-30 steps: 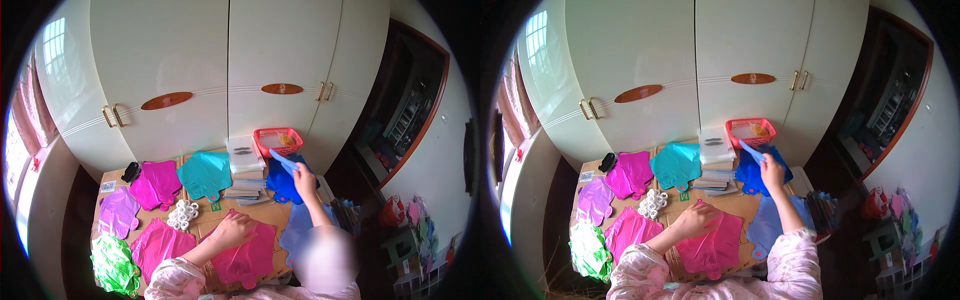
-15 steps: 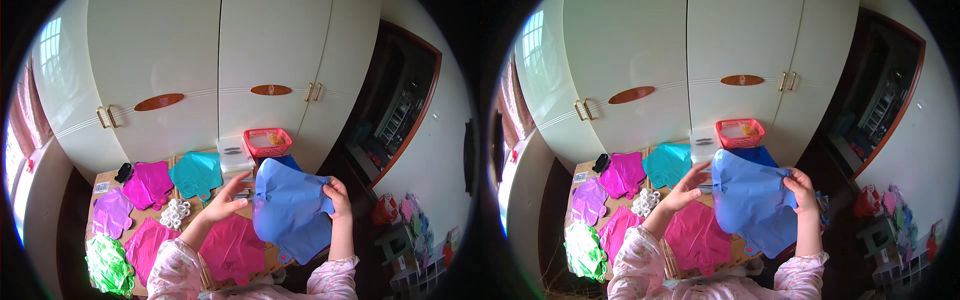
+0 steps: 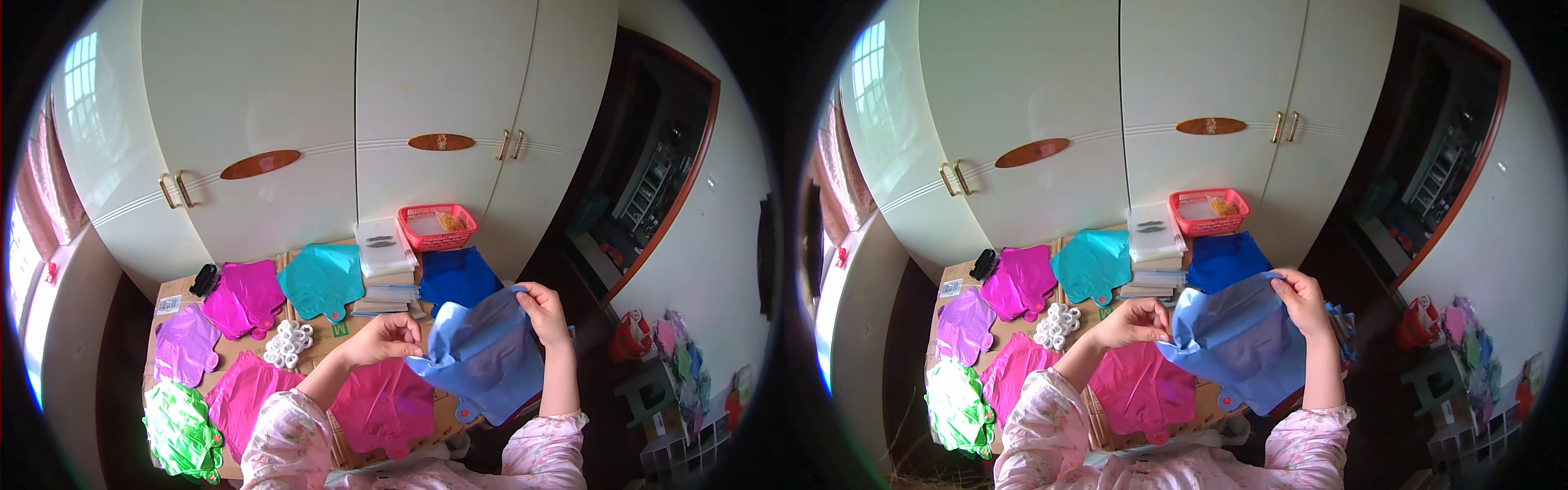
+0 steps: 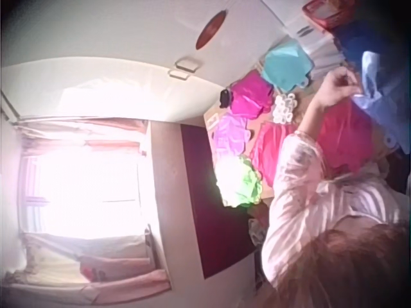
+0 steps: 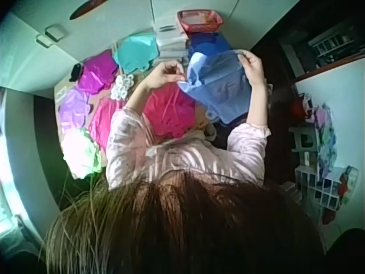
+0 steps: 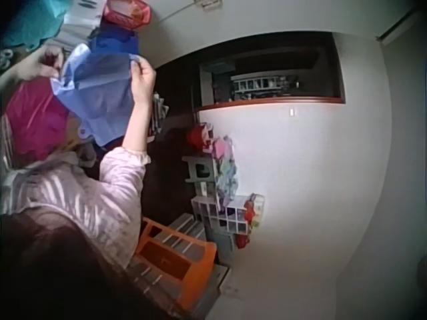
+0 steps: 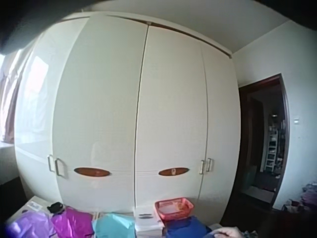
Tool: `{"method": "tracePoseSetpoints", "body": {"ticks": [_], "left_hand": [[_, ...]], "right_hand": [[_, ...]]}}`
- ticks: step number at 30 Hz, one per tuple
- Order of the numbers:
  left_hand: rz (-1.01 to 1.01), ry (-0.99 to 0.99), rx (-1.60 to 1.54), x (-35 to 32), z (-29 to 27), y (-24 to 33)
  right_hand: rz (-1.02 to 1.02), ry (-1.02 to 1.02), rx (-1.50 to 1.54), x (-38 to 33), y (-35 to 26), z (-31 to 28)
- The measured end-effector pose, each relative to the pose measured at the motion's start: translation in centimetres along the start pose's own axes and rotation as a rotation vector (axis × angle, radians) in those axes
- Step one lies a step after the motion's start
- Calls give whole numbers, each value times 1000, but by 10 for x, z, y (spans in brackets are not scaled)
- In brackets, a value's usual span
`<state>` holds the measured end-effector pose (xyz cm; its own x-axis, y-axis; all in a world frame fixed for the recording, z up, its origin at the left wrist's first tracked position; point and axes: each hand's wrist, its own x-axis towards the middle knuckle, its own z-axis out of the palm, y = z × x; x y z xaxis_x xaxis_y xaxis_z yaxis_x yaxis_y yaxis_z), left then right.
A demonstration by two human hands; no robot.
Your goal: Packaging various colorful plastic components into individual plastic bags at a workbench.
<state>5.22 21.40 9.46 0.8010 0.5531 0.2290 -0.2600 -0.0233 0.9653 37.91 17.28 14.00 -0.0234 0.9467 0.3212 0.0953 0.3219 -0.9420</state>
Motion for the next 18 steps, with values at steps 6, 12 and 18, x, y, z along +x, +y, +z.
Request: {"method": "tracePoseSetpoints", "body": {"ticks": [6, 12, 18], "left_hand": [[-84, -42, 134, -8, 7, 11], [23, 84, -26, -15, 11, -10], [-26, 265, -2, -23, 3, -19]], "right_hand": [[-26, 60, 66, 1, -7, 5], [-37, 156, 96, 4, 3, -2], [-48, 343, 80, 0, 22, -8]]}}
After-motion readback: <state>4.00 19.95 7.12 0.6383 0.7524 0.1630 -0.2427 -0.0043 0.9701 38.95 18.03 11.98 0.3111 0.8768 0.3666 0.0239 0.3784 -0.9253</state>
